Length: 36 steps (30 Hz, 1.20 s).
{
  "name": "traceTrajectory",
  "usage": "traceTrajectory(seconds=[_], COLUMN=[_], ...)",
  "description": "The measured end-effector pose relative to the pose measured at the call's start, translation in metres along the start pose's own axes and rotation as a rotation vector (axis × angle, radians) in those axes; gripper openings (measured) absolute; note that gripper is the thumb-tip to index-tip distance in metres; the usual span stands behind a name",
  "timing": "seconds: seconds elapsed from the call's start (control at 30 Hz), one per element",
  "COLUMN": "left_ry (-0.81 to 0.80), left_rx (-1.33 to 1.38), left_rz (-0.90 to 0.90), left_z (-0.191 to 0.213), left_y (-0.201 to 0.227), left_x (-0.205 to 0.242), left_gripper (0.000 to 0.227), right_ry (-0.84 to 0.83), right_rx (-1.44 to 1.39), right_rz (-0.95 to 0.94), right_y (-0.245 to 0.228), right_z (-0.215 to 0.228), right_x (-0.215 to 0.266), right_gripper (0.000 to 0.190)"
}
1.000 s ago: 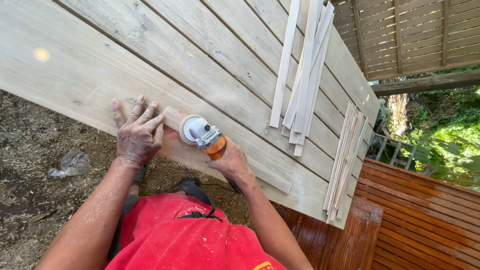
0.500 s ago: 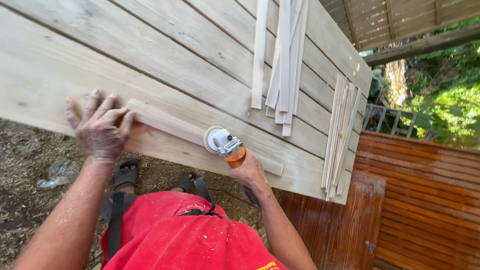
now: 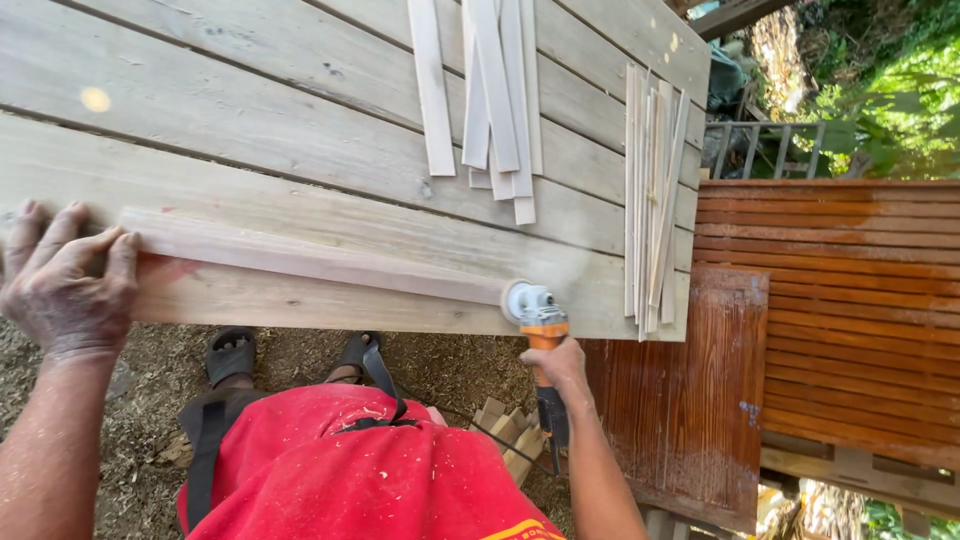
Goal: Sanding strips of wood using an angle grinder with a sanding disc on a wooden table.
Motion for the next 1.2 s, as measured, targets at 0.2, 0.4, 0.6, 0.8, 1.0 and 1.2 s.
traceTrajectory(seconds=[0.2,0.4,0.6,0.8,1.0,1.2], left_ry=[-0.023,0.012,-0.147,-0.093,-0.138,-0.158], left_rx=[-0.049,-0.609,-0.299,-0.475,-0.316,-0.397], left_rz=[-0.057,-0.269,-0.095,-0.149,-0.065,-0.11], left_z=[-0.005,-0.022,-0.023,-0.021,-0.002,0.0], left_y=[-0.003,-0.003,-0.011,-0.002,0.017,0.019], left_x=[0.004,0.001,-0.003,-0.011,-0.016,-0.016], left_gripper=[0.02,0.026,0.032,0.022,0.029,0.036], right_ry=[0.1,0.154,-0.083,-0.105,-0.229,-0.291], right_rx=[-0.311,-0.09,-0.01,0.198,0.312,0.264], right_rz=[-0.07,0.037,0.069,0.449,0.597,0.793], right_y=[0.04,0.014,-0.112,-0.213,-0.302,-0.336], right_z=[0.012,-0.015,-0.05,-0.101,-0.137,-0.151], right_x=[-0.006,0.003,0.087,0.129,0.177,0.202], right_gripper=[0.062,0.064,0.068,0.078,0.08,0.079])
Point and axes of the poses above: each hand's wrist, its own x-axis away from the middle knuckle, its own z-axis out of the back of the hand, y = z × x, the point moved 4 cm from there along -x, towards the middle knuckle, and after that the axes turned 4 degrees about y, right-handed, at the moved point
